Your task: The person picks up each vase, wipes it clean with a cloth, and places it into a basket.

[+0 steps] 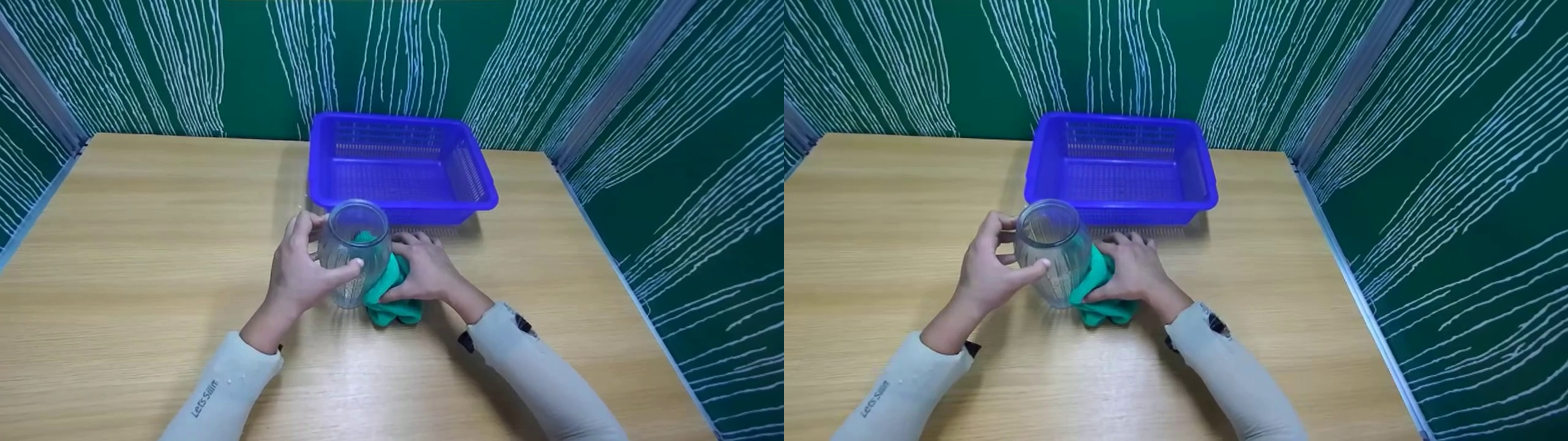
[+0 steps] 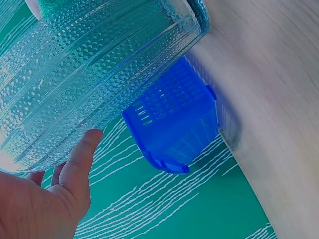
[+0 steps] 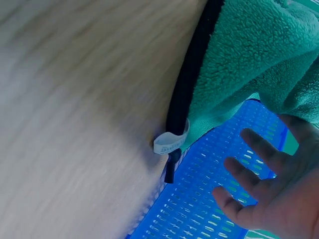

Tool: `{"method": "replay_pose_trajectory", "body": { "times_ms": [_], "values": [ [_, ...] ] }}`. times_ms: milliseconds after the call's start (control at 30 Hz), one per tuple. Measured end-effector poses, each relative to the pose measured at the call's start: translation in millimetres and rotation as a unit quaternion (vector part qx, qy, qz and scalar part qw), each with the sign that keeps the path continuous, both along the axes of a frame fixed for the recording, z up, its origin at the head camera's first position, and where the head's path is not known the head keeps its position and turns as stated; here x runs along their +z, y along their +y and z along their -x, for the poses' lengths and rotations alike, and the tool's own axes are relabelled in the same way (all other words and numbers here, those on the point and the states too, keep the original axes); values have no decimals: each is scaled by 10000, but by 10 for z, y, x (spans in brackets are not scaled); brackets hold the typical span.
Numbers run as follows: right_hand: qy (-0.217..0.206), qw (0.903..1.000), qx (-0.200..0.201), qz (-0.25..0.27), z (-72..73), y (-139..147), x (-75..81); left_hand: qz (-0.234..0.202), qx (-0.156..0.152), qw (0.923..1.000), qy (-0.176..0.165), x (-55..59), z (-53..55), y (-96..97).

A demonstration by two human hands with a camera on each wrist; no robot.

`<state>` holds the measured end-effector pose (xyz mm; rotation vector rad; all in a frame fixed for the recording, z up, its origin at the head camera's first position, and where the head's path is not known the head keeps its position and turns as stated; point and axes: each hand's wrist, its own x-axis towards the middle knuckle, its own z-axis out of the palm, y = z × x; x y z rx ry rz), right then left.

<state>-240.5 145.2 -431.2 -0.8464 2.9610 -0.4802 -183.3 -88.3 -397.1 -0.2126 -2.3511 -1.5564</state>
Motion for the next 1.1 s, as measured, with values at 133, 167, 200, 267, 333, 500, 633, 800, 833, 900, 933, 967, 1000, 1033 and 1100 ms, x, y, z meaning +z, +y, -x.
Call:
{"method": "replay_pose_trajectory", "body": {
  "times_ms": [133,167,200,267,333,500,633,800,833,900,933,967,1000,1033,1100],
  "values": [
    [-120,9995,13,288,-2,24,8,17,-8,10000,-7,5,7,1],
    [-180,9990,21,402,-3,32,10,20,-3,10000,-7,-1,8,1],
    [-263,9983,27,523,-3,41,12,23,0,10000,-12,-5,9,1],
    [-464,9955,43,825,-3,59,27,20,3,10000,-11,-10,10,1],
    [-675,9906,95,1182,3,76,38,10,22,10000,5,-11,11,1],
    [-1219,9691,403,2105,42,108,3,-16,31,10000,11,-8,9,2],
    [-1760,9424,627,2773,58,130,-28,16,-4,10000,-6,-4,9,8],
    [-2088,9242,723,3116,57,133,-27,20,-20,10000,-18,-3,7,6],
    [-2091,9236,718,3131,55,132,-19,1,-26,10000,-22,-3,6,5],
    [-2088,9225,702,3169,55,133,-8,-38,-49,10000,-24,-2,3,3],
    [-2081,9223,711,3179,58,134,-5,-49,-52,10000,-30,-3,2,3],
    [-2078,9219,711,3193,58,137,0,-44,-51,10000,-27,-5,2,3],
    [-2087,9209,697,3216,62,144,2,-39,-49,10000,-28,-7,1,3],
    [-2103,9192,697,3257,67,151,4,-27,-52,10000,-22,-9,1,3],
    [-2089,9168,697,3332,78,164,7,-7,-43,10000,-38,-16,2,5]
  ]
}}
